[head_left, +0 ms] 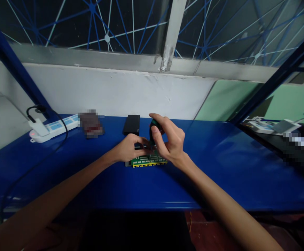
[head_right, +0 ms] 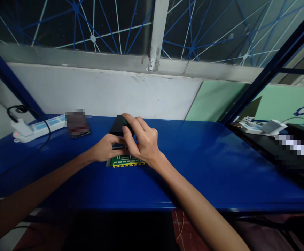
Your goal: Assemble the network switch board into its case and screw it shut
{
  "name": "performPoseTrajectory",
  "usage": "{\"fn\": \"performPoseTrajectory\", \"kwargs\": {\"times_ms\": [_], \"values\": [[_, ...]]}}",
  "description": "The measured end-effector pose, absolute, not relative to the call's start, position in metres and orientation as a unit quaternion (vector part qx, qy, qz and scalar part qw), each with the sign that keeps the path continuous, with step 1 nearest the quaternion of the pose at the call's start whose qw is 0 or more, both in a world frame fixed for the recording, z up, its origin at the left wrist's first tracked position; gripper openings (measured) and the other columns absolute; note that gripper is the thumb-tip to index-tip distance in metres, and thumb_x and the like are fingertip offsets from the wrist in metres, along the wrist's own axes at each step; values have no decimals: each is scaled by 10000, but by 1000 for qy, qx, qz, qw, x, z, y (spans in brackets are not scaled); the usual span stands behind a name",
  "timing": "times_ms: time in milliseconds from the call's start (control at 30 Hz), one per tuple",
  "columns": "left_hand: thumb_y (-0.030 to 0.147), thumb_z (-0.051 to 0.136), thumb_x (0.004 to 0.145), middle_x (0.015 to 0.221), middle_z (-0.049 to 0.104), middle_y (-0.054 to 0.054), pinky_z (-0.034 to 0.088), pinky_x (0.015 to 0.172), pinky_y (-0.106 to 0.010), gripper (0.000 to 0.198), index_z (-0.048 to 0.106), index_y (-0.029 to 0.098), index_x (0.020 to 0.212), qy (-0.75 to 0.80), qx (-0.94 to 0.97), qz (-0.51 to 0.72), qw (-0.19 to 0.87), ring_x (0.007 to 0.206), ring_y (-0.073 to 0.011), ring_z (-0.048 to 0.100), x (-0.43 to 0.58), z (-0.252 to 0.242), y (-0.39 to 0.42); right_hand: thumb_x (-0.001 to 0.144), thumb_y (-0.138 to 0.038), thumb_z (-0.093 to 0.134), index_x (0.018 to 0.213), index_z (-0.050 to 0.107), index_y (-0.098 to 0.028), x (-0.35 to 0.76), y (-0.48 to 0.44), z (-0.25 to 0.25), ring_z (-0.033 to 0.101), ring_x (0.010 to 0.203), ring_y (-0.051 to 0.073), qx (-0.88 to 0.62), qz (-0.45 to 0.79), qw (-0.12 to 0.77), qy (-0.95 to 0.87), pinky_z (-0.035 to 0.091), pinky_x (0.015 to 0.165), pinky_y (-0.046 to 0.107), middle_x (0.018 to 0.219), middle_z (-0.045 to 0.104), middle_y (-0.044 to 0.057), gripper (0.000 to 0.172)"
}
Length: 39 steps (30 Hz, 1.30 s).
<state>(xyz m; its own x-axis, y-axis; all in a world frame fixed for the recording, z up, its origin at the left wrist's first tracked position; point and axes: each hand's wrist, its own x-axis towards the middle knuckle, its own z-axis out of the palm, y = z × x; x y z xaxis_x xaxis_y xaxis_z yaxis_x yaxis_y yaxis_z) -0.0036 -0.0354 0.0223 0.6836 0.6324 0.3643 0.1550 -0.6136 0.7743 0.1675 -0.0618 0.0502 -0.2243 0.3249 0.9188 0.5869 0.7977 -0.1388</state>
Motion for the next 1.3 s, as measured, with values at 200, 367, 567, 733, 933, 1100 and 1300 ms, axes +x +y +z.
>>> {"fn": "performPoseTrajectory", "kwargs": {"times_ms": [200, 367, 567, 733, 933, 1100, 1300], "values": [[307, 742, 797, 899, 743, -101, 538, 799, -349, 195, 759, 123, 860, 251, 834, 340, 354, 844, -212, 683, -3, 18, -35, 927, -228, 512, 1150, 598, -160, 167, -58, 49, 537, 555, 109, -299, -140, 558, -761, 457, 511, 268, 765, 645, 24, 249], [270, 692, 840, 922, 749, -94, 540, 810, -348, 157, 765, 141, 893, 239, 848, 327, 341, 867, -209, 690, -4, 18, -34, 920, -254, 539, 1139, 610, -147, 169, -58, 50, 506, 513, 98, -301, -134, 553, -765, 456, 500, 264, 712, 603, 4, 254], [264, 646, 880, 949, 739, -74, 534, 823, -339, 160, 756, 158, 928, 224, 873, 297, 314, 891, -199, 685, -6, 17, -31, 918, -209, 489, 1246, 541, -154, 169, -58, 47, 569, 580, 118, -295, -121, 544, -776, 491, 537, 272, 805, 643, 26, 336], [253, 602, 901, 973, 734, -84, 535, 837, -342, 186, 746, 139, 925, 206, 880, 279, 323, 897, -202, 686, -6, 19, -31, 906, -216, 500, 1288, 481, -171, 169, -58, 42, 631, 639, 130, -302, -117, 526, -786, 514, 570, 277, 923, 680, 46, 385], [299, 733, 804, 906, 730, -69, 539, 823, -336, 167, 749, 147, 872, 229, 862, 319, 321, 868, -204, 679, -5, 15, -33, 888, -251, 555, 1278, 469, -204, 168, -56, 41, 618, 600, 120, -317, -152, 529, -772, 498, 547, 275, 912, 685, 24, 402], [305, 740, 791, 768, 723, -42, 550, 757, -324, 162, 740, 143, 802, 249, 834, 329, 367, 768, -191, 679, -2, 10, -33, 877, -326, 575, 1261, 472, -203, 169, -56, 43, 607, 597, 130, -321, -160, 516, -778, 491, 554, 288, 888, 684, 30, 416], [288, 669, 844, 859, 733, -61, 539, 777, -301, 170, 744, 136, 845, 221, 858, 306, 348, 822, -196, 687, -3, 14, -31, 910, -265, 464, 1274, 473, -166, 171, -59, 47, 613, 621, 133, -301, -129, 508, -797, 493, 566, 286, 911, 681, 49, 378]]}}
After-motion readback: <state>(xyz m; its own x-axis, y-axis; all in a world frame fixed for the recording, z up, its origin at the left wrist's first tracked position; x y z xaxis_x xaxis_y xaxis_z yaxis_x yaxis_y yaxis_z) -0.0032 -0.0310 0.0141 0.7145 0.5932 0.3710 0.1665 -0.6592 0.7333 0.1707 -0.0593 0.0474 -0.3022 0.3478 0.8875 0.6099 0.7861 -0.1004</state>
